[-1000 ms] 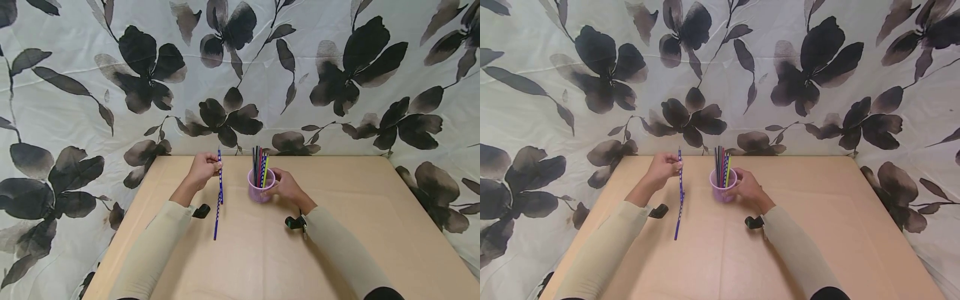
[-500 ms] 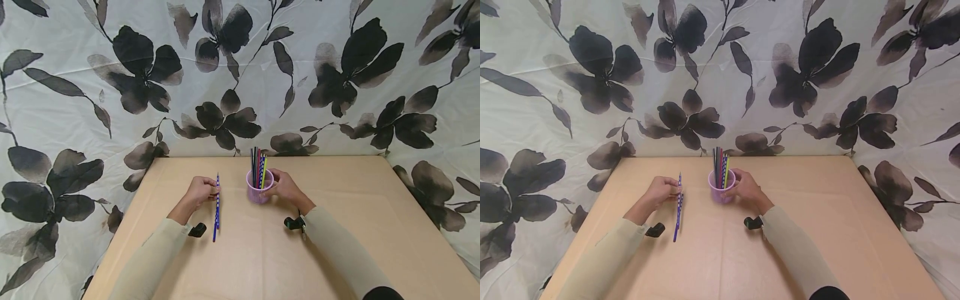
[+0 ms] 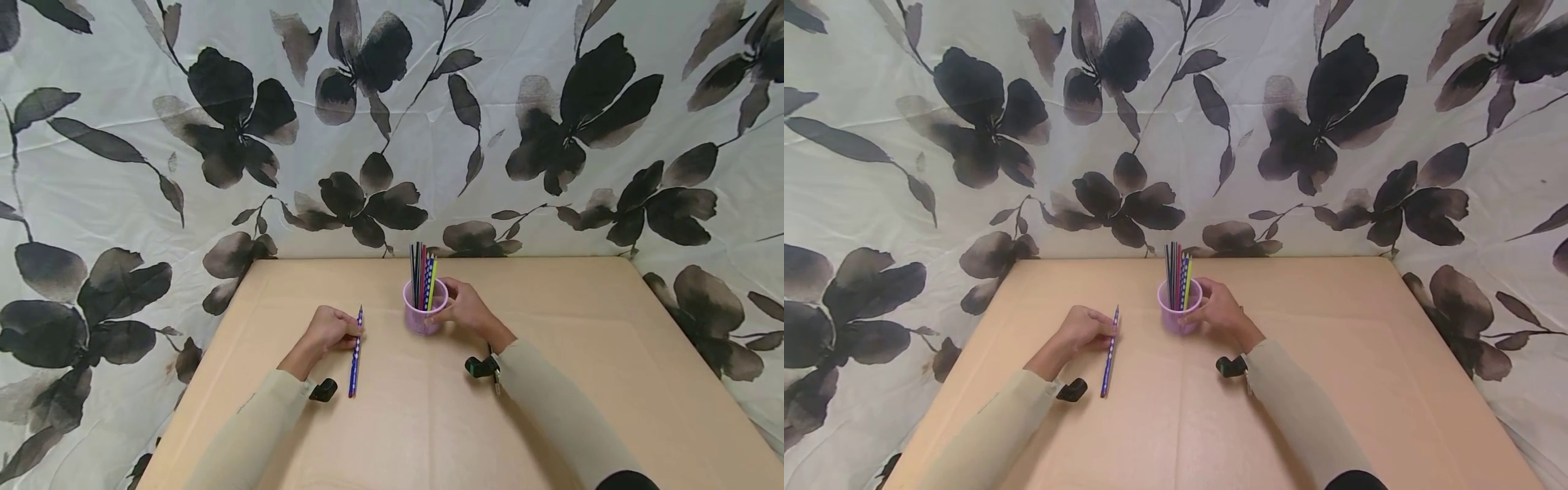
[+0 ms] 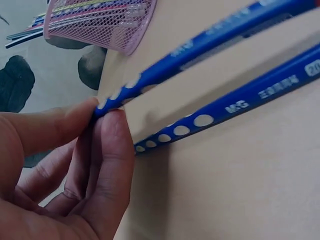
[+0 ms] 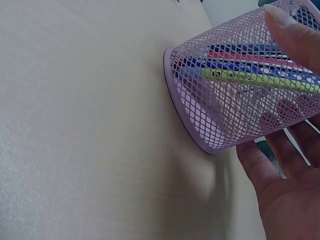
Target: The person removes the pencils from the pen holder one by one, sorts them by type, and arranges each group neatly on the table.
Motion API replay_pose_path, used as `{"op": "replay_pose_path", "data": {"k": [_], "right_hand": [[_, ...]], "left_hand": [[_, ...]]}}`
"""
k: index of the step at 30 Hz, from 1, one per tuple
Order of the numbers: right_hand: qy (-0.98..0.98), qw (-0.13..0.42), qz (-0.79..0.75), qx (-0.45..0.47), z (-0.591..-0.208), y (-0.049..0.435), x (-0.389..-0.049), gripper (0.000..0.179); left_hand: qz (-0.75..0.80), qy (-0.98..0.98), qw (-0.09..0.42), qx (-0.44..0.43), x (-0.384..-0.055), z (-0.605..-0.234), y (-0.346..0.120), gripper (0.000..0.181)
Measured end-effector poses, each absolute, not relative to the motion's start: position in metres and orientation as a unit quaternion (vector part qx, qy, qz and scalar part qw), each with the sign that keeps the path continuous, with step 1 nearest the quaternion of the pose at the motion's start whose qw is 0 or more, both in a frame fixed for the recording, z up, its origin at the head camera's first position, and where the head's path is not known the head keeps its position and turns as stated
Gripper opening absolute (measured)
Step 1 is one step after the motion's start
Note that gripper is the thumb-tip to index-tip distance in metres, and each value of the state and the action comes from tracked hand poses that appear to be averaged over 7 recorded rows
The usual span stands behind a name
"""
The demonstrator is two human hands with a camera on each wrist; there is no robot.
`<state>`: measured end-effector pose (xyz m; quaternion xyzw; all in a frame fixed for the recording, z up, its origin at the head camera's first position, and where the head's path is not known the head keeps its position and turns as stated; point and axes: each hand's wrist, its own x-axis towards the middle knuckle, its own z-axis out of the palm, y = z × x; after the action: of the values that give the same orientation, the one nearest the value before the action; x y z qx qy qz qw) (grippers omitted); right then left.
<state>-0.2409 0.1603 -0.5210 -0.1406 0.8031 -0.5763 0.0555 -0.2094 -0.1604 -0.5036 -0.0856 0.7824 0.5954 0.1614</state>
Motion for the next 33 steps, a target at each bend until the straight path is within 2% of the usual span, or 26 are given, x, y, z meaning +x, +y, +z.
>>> {"op": "replay_pose_path", "data": {"k": [12, 33], "right_hand": [[0.809, 0.057, -0.57, -0.129, -0.5216, 0.1572, -0.2349, 0.082], [0.806, 0.055, -0.574, -0.137, -0.5195, 0.1557, -0.2324, 0.083]], "left_hand": [[0.572, 0.796, 0.161, -0.118, -0.2059, -0.5086, -0.161, 0.008], [0.531, 0.831, 0.108, -0.124, -0.2035, -0.5135, -0.1592, 0.009]]}}
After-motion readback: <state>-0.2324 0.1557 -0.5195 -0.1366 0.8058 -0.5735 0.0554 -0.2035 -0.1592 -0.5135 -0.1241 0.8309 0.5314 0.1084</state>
